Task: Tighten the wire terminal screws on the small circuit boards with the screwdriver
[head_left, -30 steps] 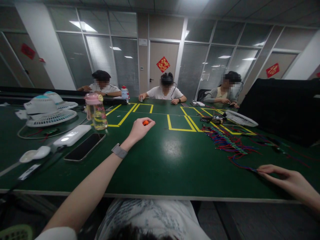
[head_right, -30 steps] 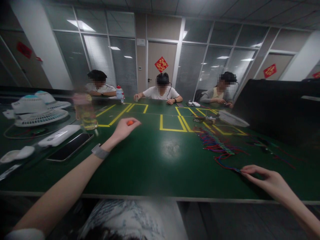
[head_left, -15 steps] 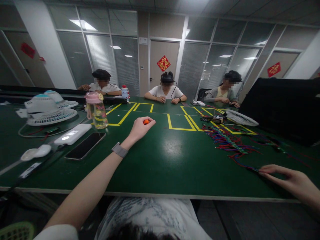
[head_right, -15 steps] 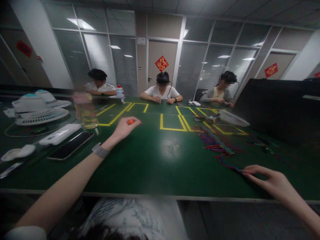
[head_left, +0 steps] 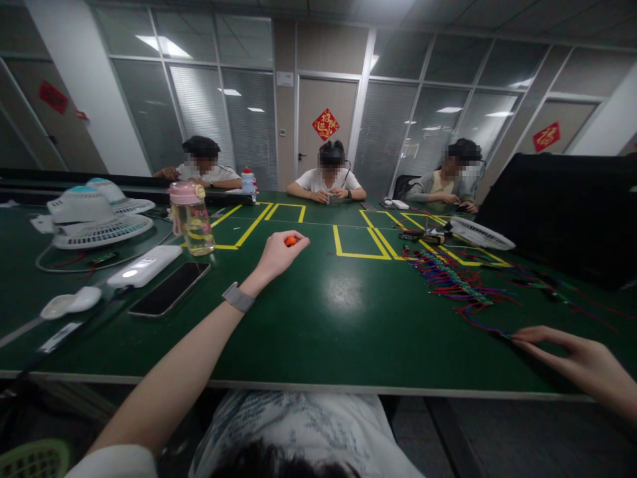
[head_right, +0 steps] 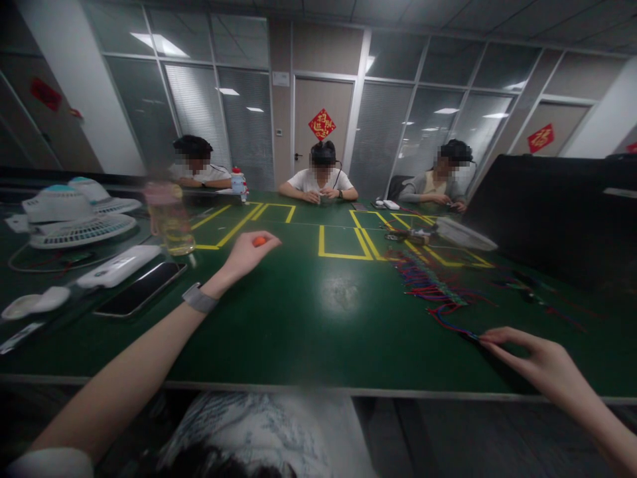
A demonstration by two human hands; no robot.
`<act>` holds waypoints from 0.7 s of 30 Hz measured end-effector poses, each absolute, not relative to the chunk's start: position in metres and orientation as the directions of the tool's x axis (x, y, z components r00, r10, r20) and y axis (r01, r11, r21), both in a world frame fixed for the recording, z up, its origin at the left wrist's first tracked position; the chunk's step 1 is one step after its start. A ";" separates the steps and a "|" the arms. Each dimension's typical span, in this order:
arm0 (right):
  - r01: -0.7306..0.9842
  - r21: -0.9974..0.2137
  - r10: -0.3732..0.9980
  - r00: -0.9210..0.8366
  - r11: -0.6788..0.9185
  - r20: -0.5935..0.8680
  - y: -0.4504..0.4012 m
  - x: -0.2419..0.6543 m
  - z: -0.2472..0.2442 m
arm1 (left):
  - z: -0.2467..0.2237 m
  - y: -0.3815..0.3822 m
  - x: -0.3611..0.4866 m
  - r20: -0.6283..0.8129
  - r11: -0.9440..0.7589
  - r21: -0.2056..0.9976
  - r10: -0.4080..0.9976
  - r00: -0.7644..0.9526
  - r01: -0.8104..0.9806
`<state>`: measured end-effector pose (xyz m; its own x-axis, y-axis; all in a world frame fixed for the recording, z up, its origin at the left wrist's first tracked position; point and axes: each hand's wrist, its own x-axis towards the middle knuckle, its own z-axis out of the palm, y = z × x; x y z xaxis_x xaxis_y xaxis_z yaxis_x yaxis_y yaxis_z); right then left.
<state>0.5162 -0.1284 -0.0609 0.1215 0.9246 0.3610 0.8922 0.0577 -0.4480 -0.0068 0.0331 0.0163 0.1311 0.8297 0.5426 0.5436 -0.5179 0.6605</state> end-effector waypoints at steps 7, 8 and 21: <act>0.893 -0.450 0.929 0.149 0.022 0.340 -0.130 0.517 -0.061 | 0.016 0.034 -0.007 0.541 -0.517 0.667 0.831 0.129 0.537; 0.894 -0.447 0.928 0.145 0.026 0.343 -0.130 0.517 -0.060 | 0.016 0.034 -0.006 0.541 -0.518 0.668 0.831 0.129 0.535; 0.928 -0.357 0.926 0.039 0.105 0.375 -0.129 0.514 -0.055 | 0.016 0.032 -0.005 0.539 -0.522 0.662 0.830 0.143 0.538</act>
